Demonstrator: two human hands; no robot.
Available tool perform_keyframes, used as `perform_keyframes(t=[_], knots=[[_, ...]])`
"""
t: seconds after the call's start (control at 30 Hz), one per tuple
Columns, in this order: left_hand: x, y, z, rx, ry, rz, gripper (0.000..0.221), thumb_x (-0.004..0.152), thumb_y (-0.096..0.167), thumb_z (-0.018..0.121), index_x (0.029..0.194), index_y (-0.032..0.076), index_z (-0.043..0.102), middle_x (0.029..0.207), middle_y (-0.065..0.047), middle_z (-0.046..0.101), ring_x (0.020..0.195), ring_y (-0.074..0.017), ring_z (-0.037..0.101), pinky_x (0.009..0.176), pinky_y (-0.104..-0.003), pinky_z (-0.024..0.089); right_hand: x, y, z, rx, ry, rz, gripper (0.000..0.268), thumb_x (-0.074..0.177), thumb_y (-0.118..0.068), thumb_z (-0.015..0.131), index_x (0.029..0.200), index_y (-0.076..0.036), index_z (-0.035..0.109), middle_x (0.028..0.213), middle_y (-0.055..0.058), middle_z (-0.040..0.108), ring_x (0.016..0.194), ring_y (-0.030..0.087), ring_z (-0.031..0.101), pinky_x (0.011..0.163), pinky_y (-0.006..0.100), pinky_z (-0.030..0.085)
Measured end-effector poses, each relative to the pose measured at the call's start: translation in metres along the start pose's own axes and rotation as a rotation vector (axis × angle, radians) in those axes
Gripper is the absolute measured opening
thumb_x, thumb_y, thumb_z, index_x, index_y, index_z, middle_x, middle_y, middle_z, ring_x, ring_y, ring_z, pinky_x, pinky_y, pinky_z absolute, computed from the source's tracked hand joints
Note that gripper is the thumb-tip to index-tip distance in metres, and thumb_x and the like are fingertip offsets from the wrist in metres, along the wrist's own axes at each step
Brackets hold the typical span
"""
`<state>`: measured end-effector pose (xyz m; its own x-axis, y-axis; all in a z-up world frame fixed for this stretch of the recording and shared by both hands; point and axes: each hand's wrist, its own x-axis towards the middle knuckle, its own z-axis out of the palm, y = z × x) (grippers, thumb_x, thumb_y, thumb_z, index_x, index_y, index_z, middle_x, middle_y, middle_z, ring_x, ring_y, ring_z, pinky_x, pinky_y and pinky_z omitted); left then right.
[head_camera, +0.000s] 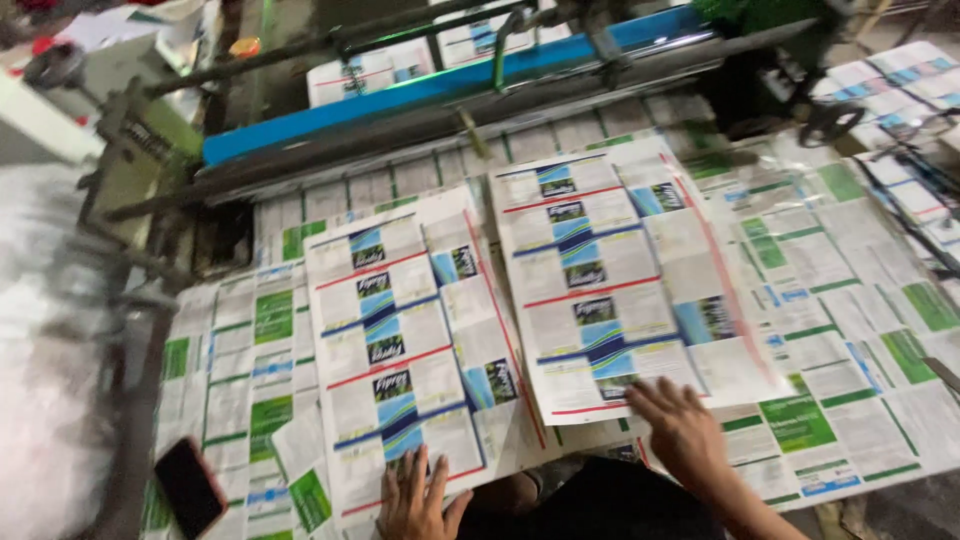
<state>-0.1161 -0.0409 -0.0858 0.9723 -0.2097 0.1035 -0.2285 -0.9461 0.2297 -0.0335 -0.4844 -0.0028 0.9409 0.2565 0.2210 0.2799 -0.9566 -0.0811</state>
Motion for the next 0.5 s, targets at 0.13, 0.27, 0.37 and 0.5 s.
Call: perform_keyframes(t=[0.13,0.27,0.37,0.5], knots=[[-0.002,-0.026,0.038,0.052,-0.071,0.054,0.069,0.083,0.057,0.073,0.136,0.013,0.066,0.149,-0.030,0.049,0.135,-0.0575,0.048,0.099,-0.079,0.032,0.009,-0.011,0.005,0.194,0.137,0.002,0.041,0.084,-0.015,0.065,0.126,-0.013,0.065,0.137,0.009,0.064,0.129,0.037,0.056,0.103,0.051,0.045],[-0.006,-0.040,0.069,0.092,-0.188,0.040,0.071,0.082,0.059,0.074,0.138,0.017,0.064,0.150,-0.028,0.048,0.137,-0.0563,0.045,0.096,-0.081,0.030,0.033,-0.007,0.001,0.163,0.140,-0.066,0.056,0.071,-0.015,0.065,0.126,-0.005,0.063,0.136,0.015,0.062,0.129,0.040,0.053,0.104,0.054,0.042],[0.022,-0.076,0.118,0.126,0.465,0.265,0.068,0.072,0.061,0.071,0.123,0.016,0.066,0.126,-0.028,0.060,0.115,-0.0518,0.056,0.084,-0.085,0.037,0.054,0.013,0.042,0.088,0.221,-0.015,0.054,0.078,-0.015,0.064,0.131,-0.012,0.064,0.139,0.010,0.063,0.133,0.034,0.053,0.109,0.051,0.042],[0.072,-0.141,0.163,0.128,0.505,0.340,0.066,0.073,0.057,0.069,0.124,0.015,0.065,0.126,-0.027,0.061,0.116,-0.0504,0.057,0.086,-0.082,0.037,0.086,0.022,0.054,0.101,0.196,-0.032,0.045,0.086,-0.016,0.062,0.130,-0.012,0.064,0.140,0.008,0.062,0.132,0.035,0.053,0.109,0.052,0.041]])
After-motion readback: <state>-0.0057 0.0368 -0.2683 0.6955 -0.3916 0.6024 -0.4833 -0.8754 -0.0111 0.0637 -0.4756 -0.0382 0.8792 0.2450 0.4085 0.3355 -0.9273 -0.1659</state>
